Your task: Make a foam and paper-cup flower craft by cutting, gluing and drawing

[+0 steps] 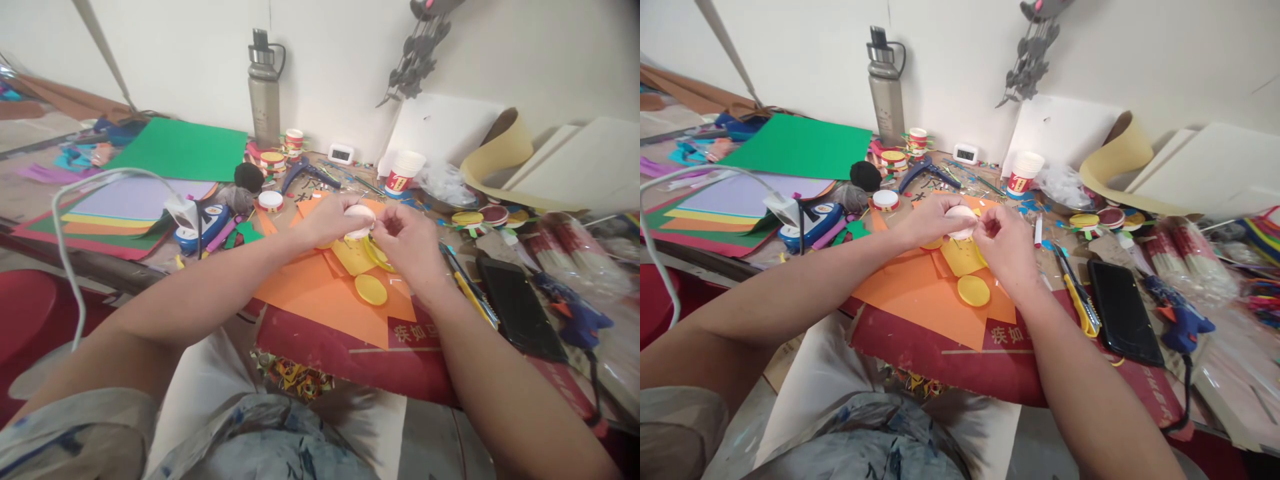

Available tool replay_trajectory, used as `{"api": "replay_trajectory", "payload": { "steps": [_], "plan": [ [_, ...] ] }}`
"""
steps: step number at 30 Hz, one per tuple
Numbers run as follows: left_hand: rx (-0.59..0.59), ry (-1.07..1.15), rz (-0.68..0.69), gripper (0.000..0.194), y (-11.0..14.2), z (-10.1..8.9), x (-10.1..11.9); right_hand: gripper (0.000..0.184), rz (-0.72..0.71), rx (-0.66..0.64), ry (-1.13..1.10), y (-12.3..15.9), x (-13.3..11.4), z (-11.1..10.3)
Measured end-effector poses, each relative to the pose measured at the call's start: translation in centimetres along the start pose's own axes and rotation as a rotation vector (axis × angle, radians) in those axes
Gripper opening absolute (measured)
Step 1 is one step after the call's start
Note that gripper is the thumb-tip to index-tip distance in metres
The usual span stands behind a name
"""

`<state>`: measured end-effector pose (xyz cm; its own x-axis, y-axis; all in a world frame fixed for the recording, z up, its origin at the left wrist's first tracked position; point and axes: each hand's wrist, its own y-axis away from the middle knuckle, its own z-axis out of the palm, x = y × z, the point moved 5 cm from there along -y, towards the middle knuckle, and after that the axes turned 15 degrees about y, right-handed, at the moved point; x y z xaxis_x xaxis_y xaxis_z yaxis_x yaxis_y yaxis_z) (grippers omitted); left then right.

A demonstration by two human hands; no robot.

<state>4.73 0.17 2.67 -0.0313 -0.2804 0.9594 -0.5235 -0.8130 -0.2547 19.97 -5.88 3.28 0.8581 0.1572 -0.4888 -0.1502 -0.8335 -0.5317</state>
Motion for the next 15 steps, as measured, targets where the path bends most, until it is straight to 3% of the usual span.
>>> {"api": "replay_trajectory", "payload": {
  "steps": [8,12,15],
  "plan": [
    [-0.001,-0.225,0.273,0.008,0.3,-0.2,0.8,0.013,0.38,-0.332,-0.472,0.0,1.2,1.8],
    [0.088,-0.108,0.221,0.015,0.3,-0.6,1.0,0.023,0.338,-0.463,-0.725,0.0,0.5,1.8],
    [0.161,0.119,0.106,0.017,-0.3,-1.8,0.5,0.025,0.271,-0.515,-0.704,0.0,0.5,1.4]
  ]
}}
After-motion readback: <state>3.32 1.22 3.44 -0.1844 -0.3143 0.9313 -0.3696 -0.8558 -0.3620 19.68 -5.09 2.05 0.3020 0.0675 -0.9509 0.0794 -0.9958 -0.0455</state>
